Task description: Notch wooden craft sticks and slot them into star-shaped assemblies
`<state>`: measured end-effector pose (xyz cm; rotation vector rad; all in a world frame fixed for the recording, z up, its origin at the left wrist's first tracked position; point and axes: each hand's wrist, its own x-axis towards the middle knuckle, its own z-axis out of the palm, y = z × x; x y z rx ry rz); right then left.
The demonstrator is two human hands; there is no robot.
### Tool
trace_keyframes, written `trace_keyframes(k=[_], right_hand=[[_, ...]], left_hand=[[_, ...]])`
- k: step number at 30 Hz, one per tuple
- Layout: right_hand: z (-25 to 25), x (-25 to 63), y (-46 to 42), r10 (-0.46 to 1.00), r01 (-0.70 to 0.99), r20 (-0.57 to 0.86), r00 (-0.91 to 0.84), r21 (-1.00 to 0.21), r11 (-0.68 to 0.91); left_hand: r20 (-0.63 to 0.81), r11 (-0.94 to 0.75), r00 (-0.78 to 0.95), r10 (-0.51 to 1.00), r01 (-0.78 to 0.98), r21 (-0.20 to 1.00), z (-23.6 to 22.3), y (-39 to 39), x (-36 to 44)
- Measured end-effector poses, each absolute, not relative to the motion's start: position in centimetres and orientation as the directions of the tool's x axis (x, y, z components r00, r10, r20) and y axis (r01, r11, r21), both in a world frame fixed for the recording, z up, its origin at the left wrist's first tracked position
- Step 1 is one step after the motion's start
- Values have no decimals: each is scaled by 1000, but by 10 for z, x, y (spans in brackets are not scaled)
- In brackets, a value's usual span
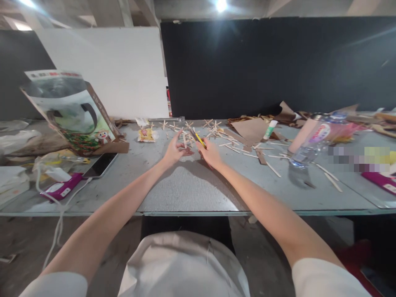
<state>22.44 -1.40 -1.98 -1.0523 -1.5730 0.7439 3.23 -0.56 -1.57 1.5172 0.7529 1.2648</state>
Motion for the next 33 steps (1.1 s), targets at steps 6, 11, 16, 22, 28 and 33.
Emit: trace_keyframes(k=[6, 11, 16, 22, 28, 33], right_hand=[[-24, 226, -17, 810, 624, 560, -173, -574, 530], [-27, 219, -22, 760, 657, 593, -265, -466, 593], [-30, 212, -25, 725, 652, 596, -344, -405, 641], [-31, 210, -27, 707, 639, 601, -373, -386, 665], [-32, 210, -26, 706, 629, 606, -365, -399, 667], [-32, 209, -26, 702, 624, 605, -374, -396, 674]], left_hand=[[353, -345, 118, 928, -78, 935, -19, 6, 15], [361, -355, 88, 929, -78, 932, -25, 12, 12], [401, -397, 62, 914, -69, 915, -25, 13, 14], [411, -408, 74, 909, -46, 912, -22, 11, 16], [398, -398, 97, 912, -26, 917, -20, 7, 18], [379, -377, 87, 921, -40, 925, -22, 8, 20]])
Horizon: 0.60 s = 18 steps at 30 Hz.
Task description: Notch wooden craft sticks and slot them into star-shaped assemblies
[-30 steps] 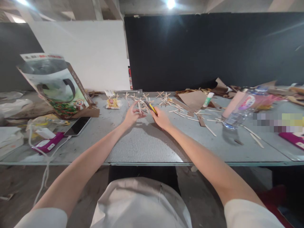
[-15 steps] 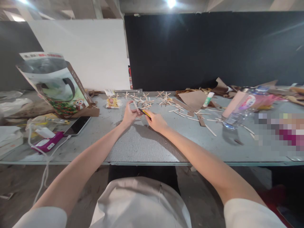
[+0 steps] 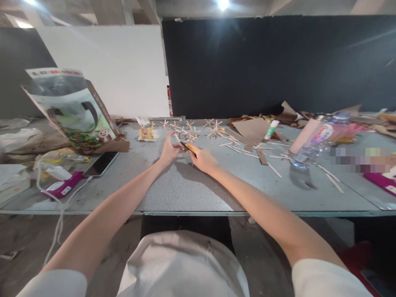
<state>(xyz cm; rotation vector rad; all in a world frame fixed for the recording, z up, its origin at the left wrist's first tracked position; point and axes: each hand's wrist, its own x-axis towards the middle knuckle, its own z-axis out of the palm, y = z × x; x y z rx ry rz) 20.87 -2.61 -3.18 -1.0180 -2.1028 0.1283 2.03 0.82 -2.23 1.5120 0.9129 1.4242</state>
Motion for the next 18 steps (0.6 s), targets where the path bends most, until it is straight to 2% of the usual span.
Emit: trace_keyframes(k=[12, 18], right_hand=[[-30, 207, -29, 714, 644, 592, -375, -387, 660], [-27, 206, -34, 711, 680, 583, -394, -336, 652]], left_hand=[[383, -382, 113, 917, -29, 924, -23, 8, 19], [417, -425, 98, 904, 86, 901, -19, 1, 19]])
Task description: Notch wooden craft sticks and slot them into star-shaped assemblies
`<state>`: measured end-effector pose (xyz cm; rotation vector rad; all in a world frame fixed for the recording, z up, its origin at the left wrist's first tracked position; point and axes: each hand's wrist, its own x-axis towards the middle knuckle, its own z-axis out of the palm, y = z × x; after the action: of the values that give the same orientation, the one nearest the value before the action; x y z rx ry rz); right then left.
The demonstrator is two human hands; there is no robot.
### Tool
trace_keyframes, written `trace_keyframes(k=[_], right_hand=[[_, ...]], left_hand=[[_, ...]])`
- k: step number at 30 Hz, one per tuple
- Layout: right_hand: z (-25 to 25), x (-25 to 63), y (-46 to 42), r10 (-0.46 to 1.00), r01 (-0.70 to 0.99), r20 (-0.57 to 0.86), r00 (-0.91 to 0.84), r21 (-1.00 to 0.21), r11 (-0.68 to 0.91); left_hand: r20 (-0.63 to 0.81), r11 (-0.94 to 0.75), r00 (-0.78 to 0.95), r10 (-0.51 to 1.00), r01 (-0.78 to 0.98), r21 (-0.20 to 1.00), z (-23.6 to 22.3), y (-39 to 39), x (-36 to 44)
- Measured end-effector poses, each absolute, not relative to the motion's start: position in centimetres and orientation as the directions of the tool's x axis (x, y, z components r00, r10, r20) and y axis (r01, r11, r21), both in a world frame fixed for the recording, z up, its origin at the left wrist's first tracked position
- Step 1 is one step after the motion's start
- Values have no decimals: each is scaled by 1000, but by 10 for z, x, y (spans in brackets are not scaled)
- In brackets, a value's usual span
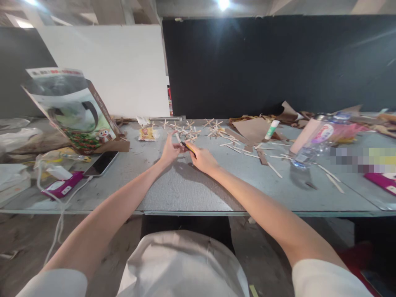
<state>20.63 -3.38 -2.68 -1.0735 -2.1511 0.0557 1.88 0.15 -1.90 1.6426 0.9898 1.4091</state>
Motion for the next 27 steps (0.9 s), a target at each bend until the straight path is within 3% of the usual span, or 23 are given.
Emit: trace_keyframes(k=[8, 17, 24, 27], right_hand=[[-16, 202, -43, 794, 790, 468, -387, -276, 548], [3, 209, -49, 818, 779, 491, -300, -369, 507], [13, 233, -40, 843, 781, 518, -142, -465, 417], [14, 238, -37, 872, 800, 469, -139, -466, 378]], left_hand=[[351, -361, 85, 933, 187, 914, -22, 1, 18], [408, -413, 82, 909, 298, 860, -19, 2, 17], [194, -252, 228, 954, 261, 932, -21, 9, 12], [154, -285, 328, 932, 403, 870, -21, 12, 10]])
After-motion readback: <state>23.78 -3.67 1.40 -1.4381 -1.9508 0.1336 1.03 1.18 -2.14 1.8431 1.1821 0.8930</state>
